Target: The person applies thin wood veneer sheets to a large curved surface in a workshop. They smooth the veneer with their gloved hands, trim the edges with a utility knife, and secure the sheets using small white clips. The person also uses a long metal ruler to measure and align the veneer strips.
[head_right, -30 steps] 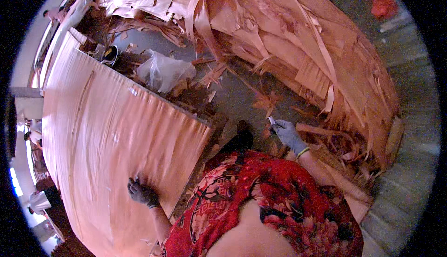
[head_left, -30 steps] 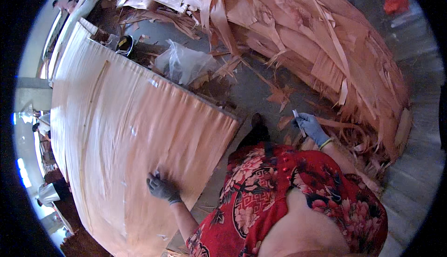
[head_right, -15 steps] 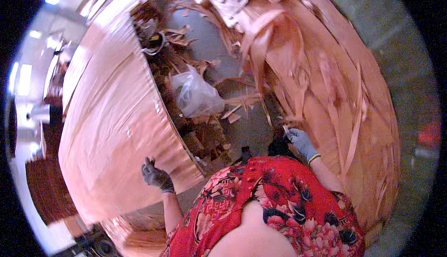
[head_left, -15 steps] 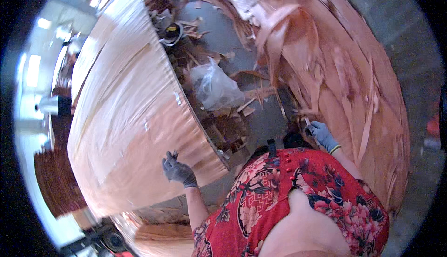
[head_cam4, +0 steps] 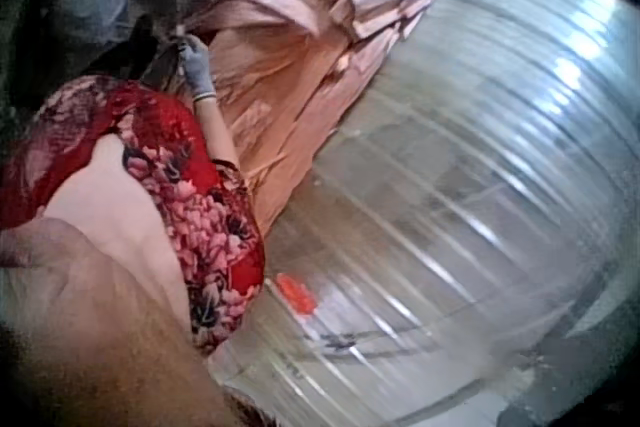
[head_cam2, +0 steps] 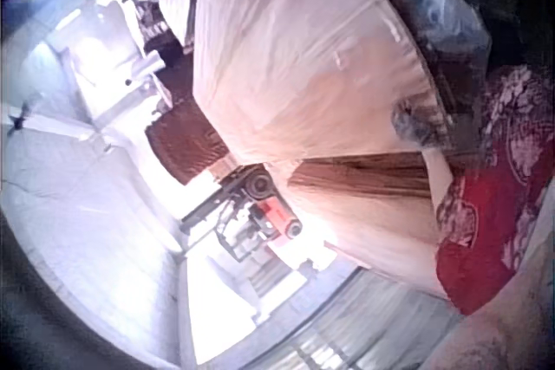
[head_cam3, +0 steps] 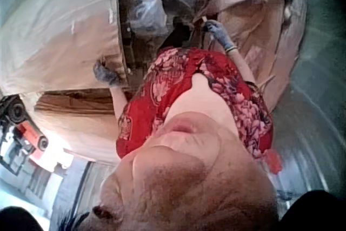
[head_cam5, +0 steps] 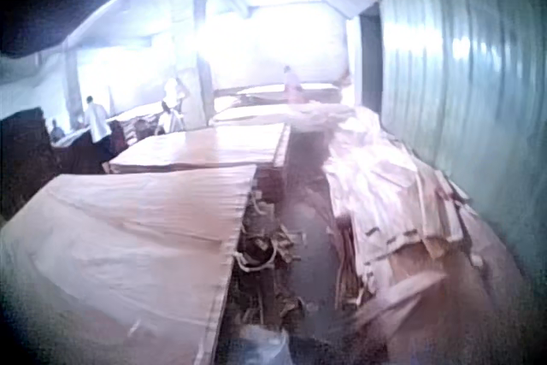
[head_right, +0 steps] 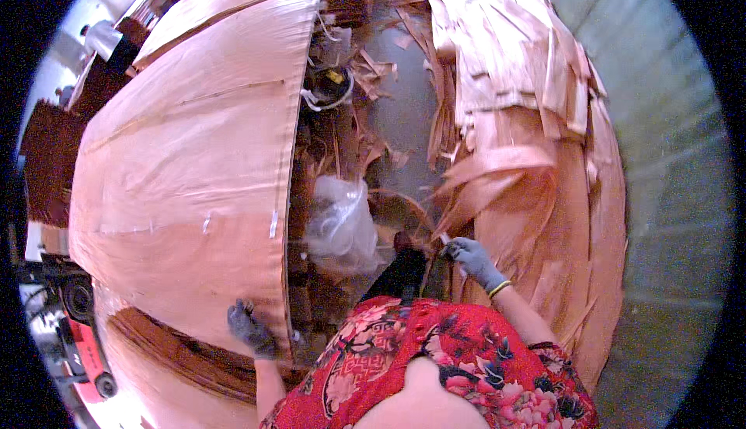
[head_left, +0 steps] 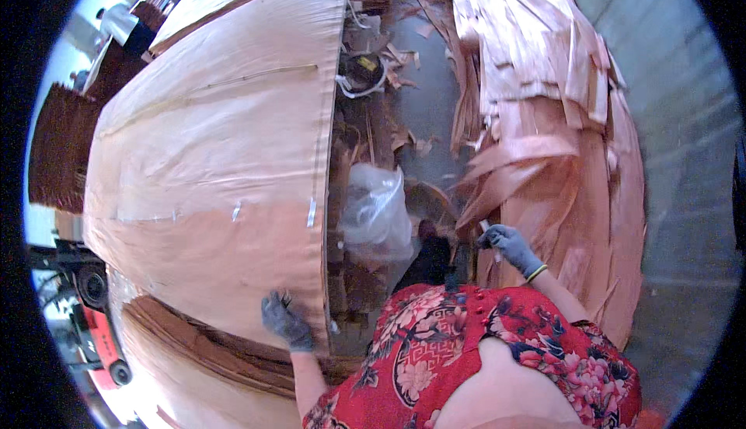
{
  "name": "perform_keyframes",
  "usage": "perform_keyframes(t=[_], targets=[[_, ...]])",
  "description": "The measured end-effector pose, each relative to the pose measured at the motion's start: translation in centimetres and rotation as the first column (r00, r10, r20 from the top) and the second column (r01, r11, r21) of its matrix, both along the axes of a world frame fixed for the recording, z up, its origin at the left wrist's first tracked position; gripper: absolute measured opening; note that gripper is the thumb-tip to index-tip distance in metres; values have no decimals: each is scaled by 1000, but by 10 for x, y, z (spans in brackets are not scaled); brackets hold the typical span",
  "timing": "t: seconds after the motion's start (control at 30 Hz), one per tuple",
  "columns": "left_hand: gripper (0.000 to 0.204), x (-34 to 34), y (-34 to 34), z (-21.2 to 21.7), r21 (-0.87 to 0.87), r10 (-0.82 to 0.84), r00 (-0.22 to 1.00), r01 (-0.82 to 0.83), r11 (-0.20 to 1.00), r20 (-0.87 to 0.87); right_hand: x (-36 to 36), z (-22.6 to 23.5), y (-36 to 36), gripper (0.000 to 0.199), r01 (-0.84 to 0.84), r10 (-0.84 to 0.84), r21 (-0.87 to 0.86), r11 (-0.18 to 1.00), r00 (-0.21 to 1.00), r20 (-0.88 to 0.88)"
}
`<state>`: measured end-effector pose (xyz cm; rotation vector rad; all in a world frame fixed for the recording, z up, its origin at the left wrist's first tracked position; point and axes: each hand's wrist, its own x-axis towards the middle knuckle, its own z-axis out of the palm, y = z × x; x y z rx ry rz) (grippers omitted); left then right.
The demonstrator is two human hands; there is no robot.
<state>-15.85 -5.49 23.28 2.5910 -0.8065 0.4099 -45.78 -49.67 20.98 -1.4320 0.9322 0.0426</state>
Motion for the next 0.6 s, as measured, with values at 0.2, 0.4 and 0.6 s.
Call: perform_keyframes(t=[0.2, 0.4, 0.6], targets=[[43, -8, -6, 7, 264, 168, 963, -222, 939, 212, 140, 35, -87, 19, -149, 157, -54, 987, 972, 174], [34, -20, -15, 16, 318, 368, 894, -437, 842, 254, 285, 56, -160, 21, -204, 216, -164, 965, 975, 59], [28, -63, -39, 39, 88, 629, 665, -712, 696, 403, 403, 55, -219, 26, -252, 271, -100, 962, 918, 289]])
